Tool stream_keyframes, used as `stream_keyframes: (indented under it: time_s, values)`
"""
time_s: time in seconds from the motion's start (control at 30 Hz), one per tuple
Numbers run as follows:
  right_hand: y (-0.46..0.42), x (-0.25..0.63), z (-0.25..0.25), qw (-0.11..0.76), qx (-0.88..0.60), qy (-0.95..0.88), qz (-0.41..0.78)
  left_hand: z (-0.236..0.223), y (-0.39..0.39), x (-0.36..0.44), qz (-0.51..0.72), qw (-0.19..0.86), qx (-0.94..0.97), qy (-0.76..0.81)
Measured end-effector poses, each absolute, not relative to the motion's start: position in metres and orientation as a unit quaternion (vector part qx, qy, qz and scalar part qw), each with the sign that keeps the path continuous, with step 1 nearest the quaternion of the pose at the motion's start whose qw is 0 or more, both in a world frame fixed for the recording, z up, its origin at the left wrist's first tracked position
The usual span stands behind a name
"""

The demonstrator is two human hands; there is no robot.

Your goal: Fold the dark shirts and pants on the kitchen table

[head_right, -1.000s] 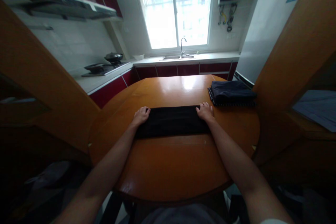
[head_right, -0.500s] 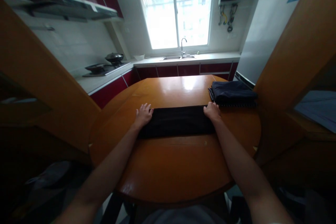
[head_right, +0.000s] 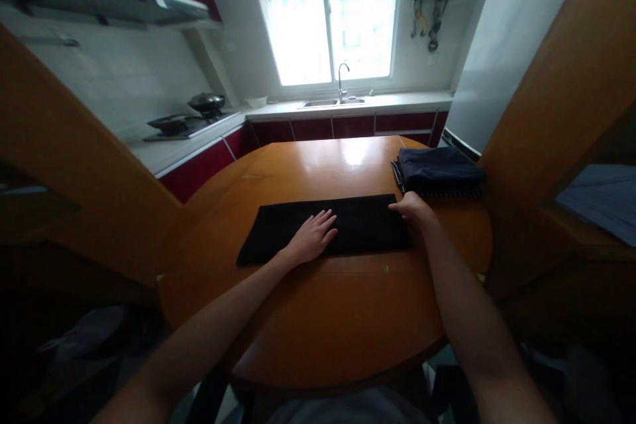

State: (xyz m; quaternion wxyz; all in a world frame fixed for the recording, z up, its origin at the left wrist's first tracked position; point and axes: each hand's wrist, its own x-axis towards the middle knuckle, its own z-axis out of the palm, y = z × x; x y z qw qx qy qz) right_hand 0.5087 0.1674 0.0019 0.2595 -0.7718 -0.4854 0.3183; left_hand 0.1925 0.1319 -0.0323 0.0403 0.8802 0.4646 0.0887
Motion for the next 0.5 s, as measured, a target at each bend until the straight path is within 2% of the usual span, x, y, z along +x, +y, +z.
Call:
stream_keyframes:
  time_s: [0.27,0.5]
  values:
    - [0.1643,0.5112,0.0080,0.217,-0.734,-0.495,0.411,-0.0276,0.1313,0.1925,0.082,0.049,0.880,0.465]
    - [0.1644,0.5088,0.0048,0.242,-0.701,-0.503,0.444,-0.0272,0.1308,0.1919,0.085,0.050,0.880,0.465]
